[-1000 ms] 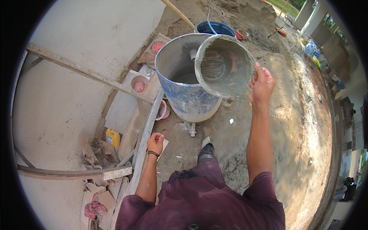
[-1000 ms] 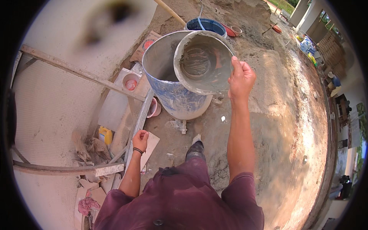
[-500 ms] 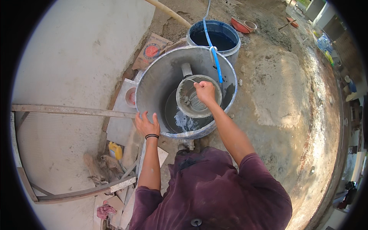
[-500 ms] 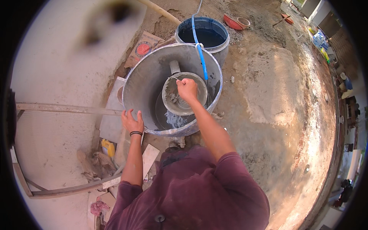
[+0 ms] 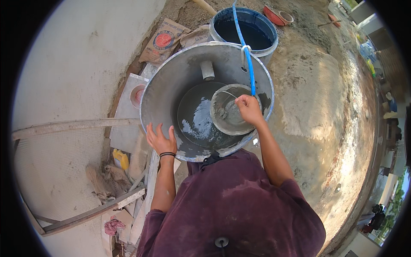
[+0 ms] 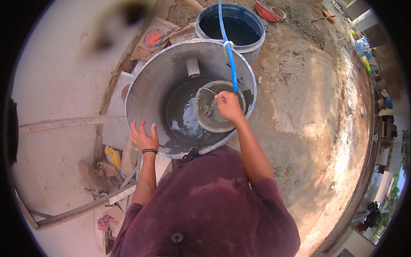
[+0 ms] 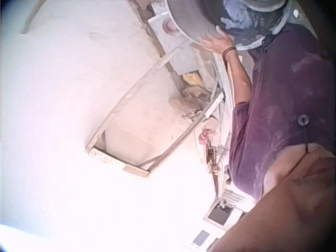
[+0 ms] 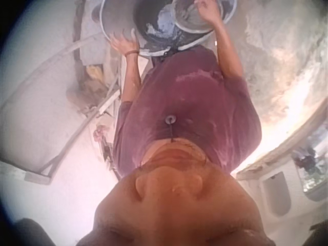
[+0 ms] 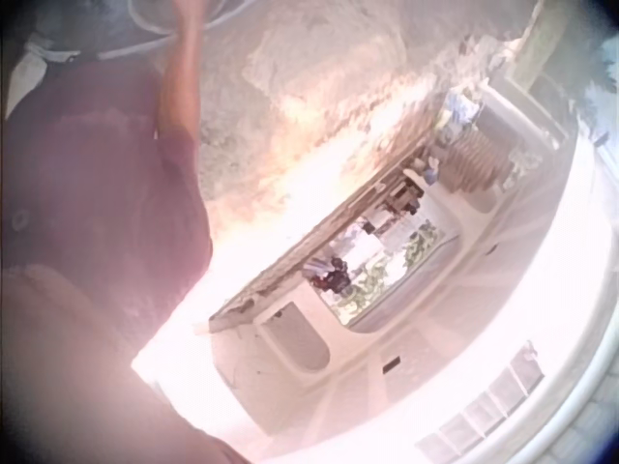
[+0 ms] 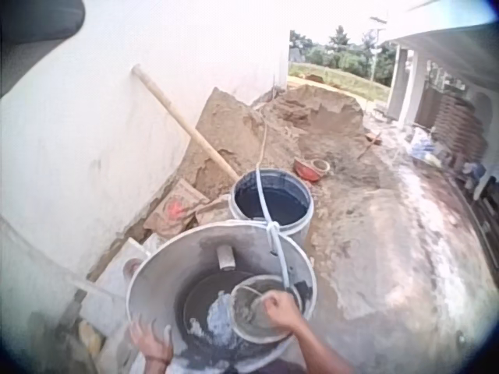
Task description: The person mixes cement or grout with a hoe in a pile, collects water in a bucket, pours a liquid additive from a white container into a smaller bucket of water, and then mixes the resulting solution with a trowel before placing a tile on the floor.
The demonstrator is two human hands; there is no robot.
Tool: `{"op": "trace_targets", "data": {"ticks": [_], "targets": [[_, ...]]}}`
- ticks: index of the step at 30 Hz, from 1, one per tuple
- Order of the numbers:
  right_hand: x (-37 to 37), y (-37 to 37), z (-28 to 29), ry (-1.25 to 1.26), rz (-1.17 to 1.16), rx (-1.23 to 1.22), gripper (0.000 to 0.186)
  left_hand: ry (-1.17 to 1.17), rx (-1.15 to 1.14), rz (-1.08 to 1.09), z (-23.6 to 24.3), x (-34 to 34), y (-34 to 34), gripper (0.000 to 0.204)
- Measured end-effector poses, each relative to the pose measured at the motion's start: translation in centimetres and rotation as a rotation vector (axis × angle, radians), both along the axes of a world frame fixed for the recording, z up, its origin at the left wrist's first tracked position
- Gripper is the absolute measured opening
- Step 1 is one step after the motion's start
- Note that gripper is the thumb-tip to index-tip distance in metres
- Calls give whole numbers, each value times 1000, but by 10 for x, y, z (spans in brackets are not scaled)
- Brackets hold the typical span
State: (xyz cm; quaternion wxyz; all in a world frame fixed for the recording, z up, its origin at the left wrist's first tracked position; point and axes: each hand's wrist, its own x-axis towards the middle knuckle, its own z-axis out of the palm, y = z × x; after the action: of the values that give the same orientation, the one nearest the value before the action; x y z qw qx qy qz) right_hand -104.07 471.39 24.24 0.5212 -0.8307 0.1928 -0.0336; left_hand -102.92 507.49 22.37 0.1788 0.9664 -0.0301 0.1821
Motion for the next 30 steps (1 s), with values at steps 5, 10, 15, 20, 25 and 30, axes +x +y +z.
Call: {"op": "trace_targets", "data": {"ticks": [5,10,15,20,25,30], "targets": [[-1,-7,3,-71,15,28,20,27,-15,8,-2,1,1,42],[3,-15,-3,-50,-11,118,20,20,-5,25,-3,4,0,37],[7,-17,-13,-35,-56,230,20,12,17,18,-5,2,1,37],[11,-14,2,-24,-139,383,19,2,15,16,-7,2,2,36],[18,-14,11,11,-283,546,16,4,17,14,-6,3,1,34],[23,-14,15,23,-359,748,11,16,11,20,-7,2,2,35]]}}
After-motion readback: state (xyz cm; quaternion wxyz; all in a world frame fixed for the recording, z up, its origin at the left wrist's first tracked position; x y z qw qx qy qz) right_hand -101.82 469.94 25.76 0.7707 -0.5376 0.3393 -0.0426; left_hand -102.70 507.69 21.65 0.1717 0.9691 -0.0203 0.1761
